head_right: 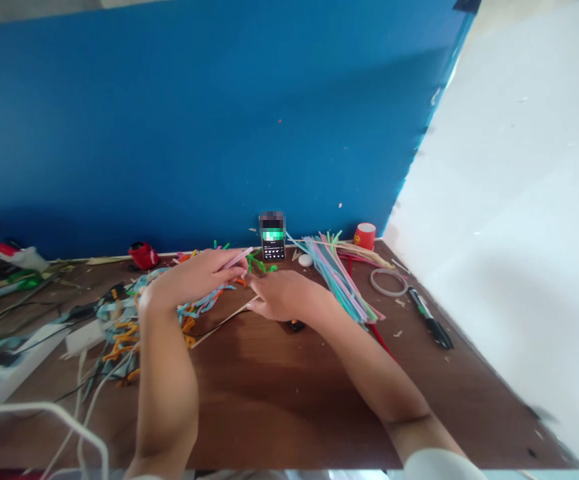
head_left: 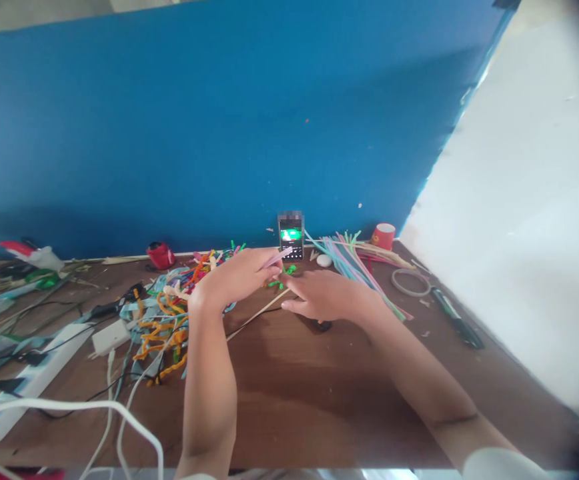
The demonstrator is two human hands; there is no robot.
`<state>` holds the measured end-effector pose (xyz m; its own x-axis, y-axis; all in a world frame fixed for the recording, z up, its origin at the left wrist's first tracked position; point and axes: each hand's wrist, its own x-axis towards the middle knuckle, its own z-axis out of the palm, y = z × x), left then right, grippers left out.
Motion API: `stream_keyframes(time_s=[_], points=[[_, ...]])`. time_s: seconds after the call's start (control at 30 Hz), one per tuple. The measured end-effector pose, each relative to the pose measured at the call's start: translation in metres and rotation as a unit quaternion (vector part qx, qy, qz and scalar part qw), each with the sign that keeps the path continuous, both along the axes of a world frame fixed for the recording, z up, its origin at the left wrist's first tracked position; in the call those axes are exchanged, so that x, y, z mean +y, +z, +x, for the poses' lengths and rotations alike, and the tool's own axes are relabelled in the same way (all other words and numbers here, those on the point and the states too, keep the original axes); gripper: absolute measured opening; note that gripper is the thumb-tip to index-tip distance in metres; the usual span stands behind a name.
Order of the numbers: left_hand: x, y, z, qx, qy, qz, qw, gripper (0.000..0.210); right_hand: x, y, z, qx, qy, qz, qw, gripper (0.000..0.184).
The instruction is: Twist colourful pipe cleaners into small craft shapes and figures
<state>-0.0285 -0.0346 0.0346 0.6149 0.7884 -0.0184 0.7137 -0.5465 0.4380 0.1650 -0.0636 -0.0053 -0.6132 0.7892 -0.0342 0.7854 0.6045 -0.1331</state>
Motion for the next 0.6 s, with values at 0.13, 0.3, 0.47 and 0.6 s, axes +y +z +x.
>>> stream_keyframes(time_s=[0.13,0.3,0.47,0.6], points=[[-0.002,0.003,0.001,-0.002,0.023,0.020,1.000,0.022,0.006,0.004,0.002,0.006,-0.001,0.061,0.998,0.037],[0.001,0.002,-0.003,-0.057,0.033,0.036,0.997,0.019,0.003,0.018,0.004,0.075,-0.070,0.165,0.981,0.030],[0.001,0.002,0.004,-0.167,0.047,0.096,0.980,0.020,0.005,0.019,0.007,0.209,-0.062,0.223,0.950,0.027],[0.001,0.001,0.013,-0.230,0.044,0.117,0.965,0.019,0.008,0.019,0.010,0.250,-0.076,0.255,0.931,0.029]])
